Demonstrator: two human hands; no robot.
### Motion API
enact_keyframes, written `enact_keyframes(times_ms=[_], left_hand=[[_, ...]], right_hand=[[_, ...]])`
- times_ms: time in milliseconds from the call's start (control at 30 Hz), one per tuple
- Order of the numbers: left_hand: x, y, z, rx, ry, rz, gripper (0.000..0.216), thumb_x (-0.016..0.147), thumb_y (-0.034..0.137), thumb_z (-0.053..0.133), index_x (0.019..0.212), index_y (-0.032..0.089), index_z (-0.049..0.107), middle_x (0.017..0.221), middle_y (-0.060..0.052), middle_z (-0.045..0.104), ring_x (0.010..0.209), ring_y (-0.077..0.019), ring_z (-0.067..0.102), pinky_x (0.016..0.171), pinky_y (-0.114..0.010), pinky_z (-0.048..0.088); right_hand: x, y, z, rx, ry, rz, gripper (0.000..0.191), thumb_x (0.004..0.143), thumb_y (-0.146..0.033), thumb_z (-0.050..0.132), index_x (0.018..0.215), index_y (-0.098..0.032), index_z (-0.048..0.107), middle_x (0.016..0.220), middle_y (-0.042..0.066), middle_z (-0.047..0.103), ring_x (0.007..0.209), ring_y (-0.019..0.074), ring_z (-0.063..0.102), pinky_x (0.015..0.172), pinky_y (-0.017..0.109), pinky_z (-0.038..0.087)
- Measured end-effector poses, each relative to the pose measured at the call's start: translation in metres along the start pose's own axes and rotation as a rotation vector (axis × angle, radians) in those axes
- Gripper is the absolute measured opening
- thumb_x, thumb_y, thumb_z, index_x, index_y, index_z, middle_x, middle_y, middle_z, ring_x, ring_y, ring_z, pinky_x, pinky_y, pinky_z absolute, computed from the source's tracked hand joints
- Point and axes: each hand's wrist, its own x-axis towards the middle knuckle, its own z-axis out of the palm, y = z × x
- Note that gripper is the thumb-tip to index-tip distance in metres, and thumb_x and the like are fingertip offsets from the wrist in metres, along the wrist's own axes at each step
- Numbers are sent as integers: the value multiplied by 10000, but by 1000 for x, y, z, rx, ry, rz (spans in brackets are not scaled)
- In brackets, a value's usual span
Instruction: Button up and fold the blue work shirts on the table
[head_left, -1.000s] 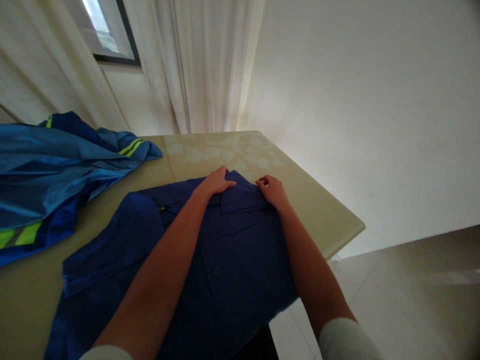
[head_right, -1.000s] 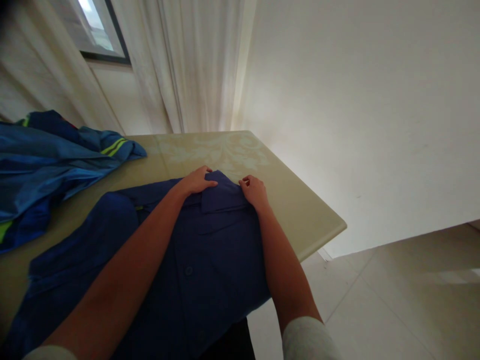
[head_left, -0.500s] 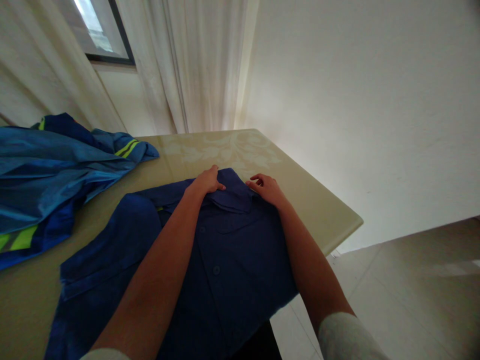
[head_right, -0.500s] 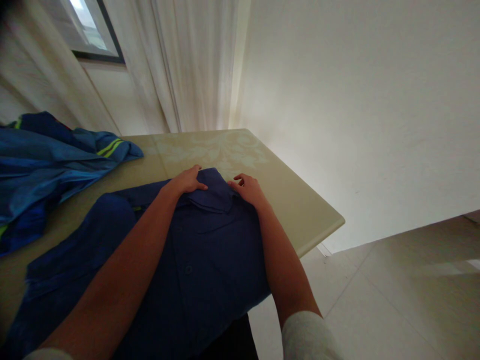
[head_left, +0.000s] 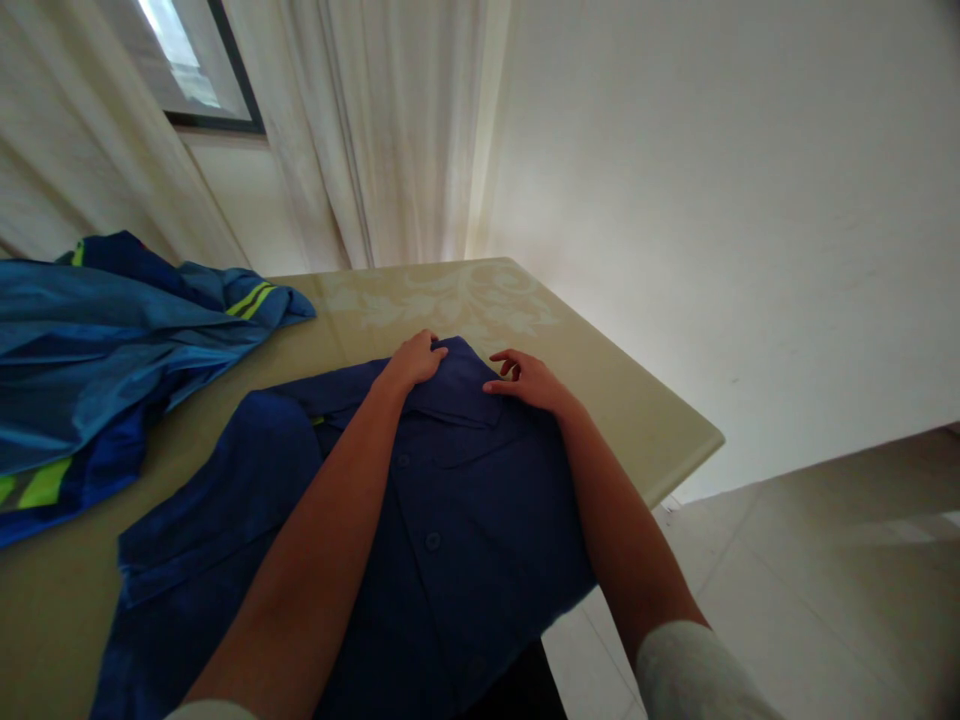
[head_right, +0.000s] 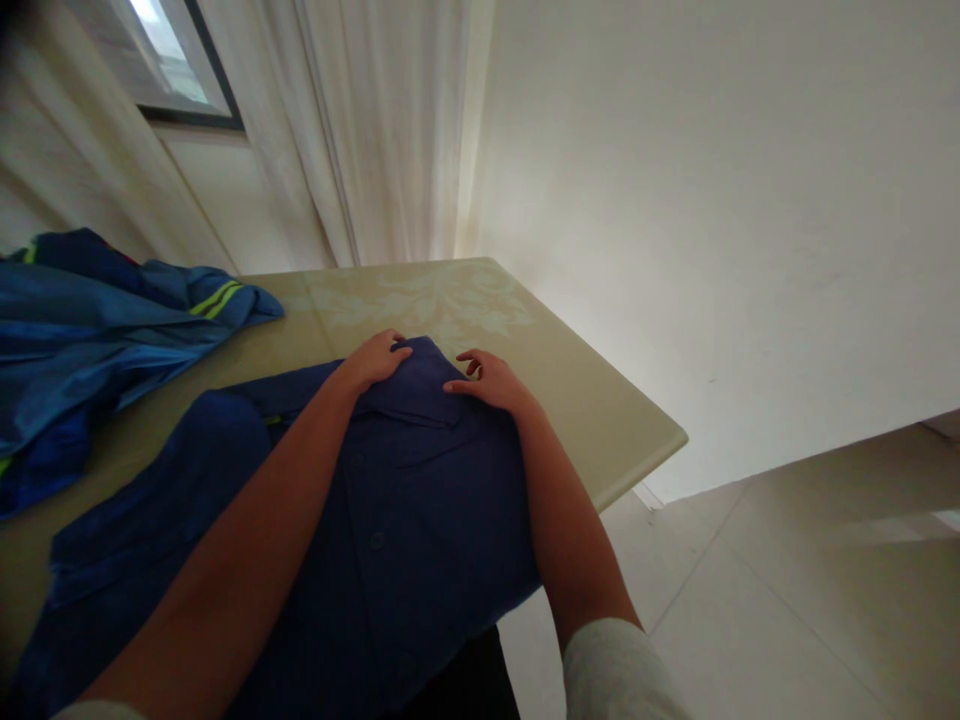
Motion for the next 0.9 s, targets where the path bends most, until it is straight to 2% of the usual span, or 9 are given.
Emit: enact_keyframes(times_ms=[133, 233, 367, 467, 567, 667, 800, 900], left_hand=[[-1, 3, 10, -143, 11, -18, 389, 1013, 322, 523, 1347, 159, 639, 1420, -168, 676, 1294, -260, 642, 1080, -336, 486], [-2, 7, 20, -213, 39, 20, 374, 1011, 292, 511, 1339, 172, 645, 1419, -152, 678, 1283, -244, 645, 1090, -346, 493], [-6, 13, 27, -84, 78, 15, 336, 998, 334, 524, 1249, 198, 701, 1316, -154, 726, 1245, -299, 657, 1068, -429, 510], [-11, 16, 27, 38, 94, 24, 309, 975, 339, 555, 1201, 209, 722, 1279, -159, 732, 1230, -327, 654, 1049, -448, 512], [-14, 18, 26, 78, 169, 62, 310, 1014, 333, 495, 1203, 207, 706, 1263, -154, 727, 1217, -309, 651, 1049, -429, 509], [-14, 17, 26, 60, 197, 42, 339, 1061, 358, 419, 1163, 205, 704, 1234, -148, 730, 1193, -296, 655, 1038, -416, 508], [-13, 15, 27, 3, 189, -4, 337, 1076, 373, 406, 1125, 221, 703, 1226, -130, 740, 1170, -303, 669, 980, -414, 521], [-16, 14, 28, -24, 253, 20, 281, 1064, 373, 458, 1198, 249, 671, 1243, -104, 746, 1167, -290, 670, 961, -397, 521]], right_hand=[[-6, 2, -9, 42, -159, -72, 942, 664, -451, 956, 1494, -226, 571, 1337, 116, 640, 1019, 218, 647, 895, 353, 563], [-9, 8, -15, -12, -192, -80, 949, 685, -335, 934, 1538, -242, 528, 1459, 134, 567, 1145, 246, 632, 983, 383, 555], [-5, 13, -15, -163, -10, -6, 670, 817, -210, 770, 1464, -181, 597, 1366, 147, 620, 1129, 241, 635, 1004, 383, 532], [-3, 6, -8, -254, 127, -55, 522, 903, -272, 706, 1409, -162, 636, 1286, 141, 660, 1107, 232, 634, 1025, 366, 499], [-3, -5, 0, -349, 177, -93, 386, 986, -358, 645, 1328, -184, 677, 1175, 113, 706, 1057, 227, 649, 1013, 356, 484], [-2, -6, 4, -439, 122, 18, 278, 1019, -329, 606, 1245, -200, 702, 1068, 103, 746, 1030, 248, 677, 950, 355, 499], [-1, -1, 5, -507, 115, 207, 282, 1059, -327, 521, 1264, -232, 690, 1143, 149, 760, 1057, 303, 705, 902, 395, 516], [-2, -1, 6, -538, 155, 315, 306, 1065, -319, 480, 1280, -242, 683, 1153, 182, 753, 1012, 334, 725, 848, 429, 534]])
